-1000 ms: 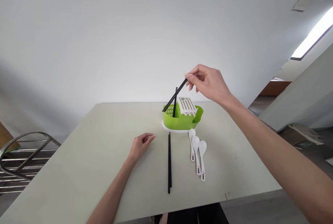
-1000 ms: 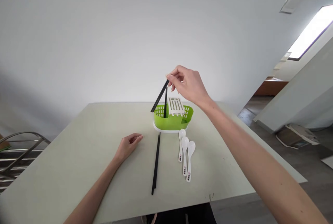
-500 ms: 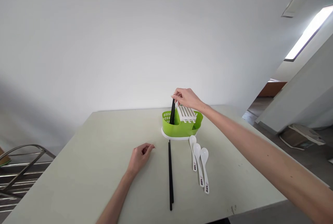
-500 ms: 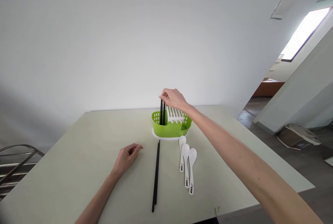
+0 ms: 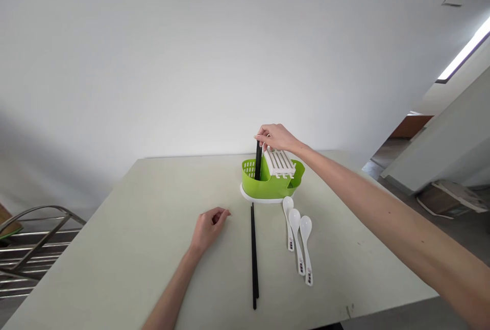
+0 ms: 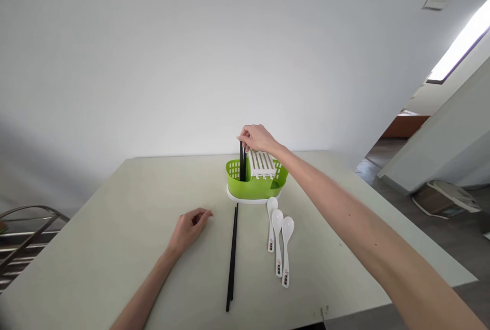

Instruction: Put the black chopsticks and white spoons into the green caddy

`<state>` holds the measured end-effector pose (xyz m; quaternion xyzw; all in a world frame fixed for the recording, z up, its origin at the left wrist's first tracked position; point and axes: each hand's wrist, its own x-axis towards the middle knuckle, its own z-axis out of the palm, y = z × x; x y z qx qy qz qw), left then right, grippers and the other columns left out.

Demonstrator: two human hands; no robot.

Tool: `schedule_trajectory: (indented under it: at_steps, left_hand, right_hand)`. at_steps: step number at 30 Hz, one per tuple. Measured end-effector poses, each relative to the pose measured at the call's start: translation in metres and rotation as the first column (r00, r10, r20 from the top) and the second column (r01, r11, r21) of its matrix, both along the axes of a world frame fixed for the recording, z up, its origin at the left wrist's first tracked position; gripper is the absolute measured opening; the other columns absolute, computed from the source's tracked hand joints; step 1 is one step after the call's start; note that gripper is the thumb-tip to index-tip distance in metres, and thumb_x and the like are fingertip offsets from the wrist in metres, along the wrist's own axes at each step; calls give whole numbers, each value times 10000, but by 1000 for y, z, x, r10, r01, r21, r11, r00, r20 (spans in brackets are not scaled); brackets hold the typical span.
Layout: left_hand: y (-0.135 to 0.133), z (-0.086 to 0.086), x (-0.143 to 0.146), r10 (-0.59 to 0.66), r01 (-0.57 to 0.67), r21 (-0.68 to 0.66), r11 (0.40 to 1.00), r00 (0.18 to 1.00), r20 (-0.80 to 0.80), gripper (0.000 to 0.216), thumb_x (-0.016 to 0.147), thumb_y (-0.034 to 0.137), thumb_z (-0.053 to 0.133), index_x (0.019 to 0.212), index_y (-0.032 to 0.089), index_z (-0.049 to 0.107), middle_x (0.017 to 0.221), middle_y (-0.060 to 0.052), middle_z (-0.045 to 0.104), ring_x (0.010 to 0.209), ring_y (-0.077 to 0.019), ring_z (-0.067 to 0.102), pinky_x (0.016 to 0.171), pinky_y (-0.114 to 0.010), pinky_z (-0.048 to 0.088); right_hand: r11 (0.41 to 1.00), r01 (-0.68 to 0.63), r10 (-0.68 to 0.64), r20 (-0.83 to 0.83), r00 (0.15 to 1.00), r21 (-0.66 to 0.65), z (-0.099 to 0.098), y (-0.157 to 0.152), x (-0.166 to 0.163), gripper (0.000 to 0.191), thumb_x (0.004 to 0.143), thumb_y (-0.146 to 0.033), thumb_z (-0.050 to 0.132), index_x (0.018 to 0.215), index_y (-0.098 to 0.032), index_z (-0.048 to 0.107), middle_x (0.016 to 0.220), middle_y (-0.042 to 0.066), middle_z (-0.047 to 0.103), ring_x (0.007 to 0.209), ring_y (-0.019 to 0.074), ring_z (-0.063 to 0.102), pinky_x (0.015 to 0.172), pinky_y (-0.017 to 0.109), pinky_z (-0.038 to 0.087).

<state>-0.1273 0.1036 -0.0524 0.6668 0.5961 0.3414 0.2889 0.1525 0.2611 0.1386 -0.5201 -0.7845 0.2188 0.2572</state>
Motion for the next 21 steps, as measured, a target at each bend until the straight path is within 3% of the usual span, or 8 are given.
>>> schedule_trajectory:
  at_steps: [8,18,21]
  left_hand:
    - [1,-3,1,-4,4,5,1000,1000,-3,485,939,589,518,864,202,800,595,31,467,591,-132,374,596,-264,327]
    - [-1,-2,1,-5,5,-3,1000,1000,13,478,934,587,534,861,199,803,590,30,471,591,-136,374,594,-266,324]
    - [0,-3,0,-7,6,9,1000,1000,17,489,933,595,530,853,198,805,582,26,481,587,-138,383,588,-266,327]
  right_hand:
    - [999,-31,31,15,999,-7,2,8,-4,152,1038,-257,618,902,-192,636,914,53,815,618,132,747,543,211,529]
    - [993,113,-113,51,992,-13,-1,10,-10,173,1032,-272,602,913,-171,676,831,49,816,476,114,678,552,234,519]
    - [986,152,-157,79,984,65,4,4,-13,138,1037,-262,584,1034,-165,682,787,36,803,488,127,673,610,258,522]
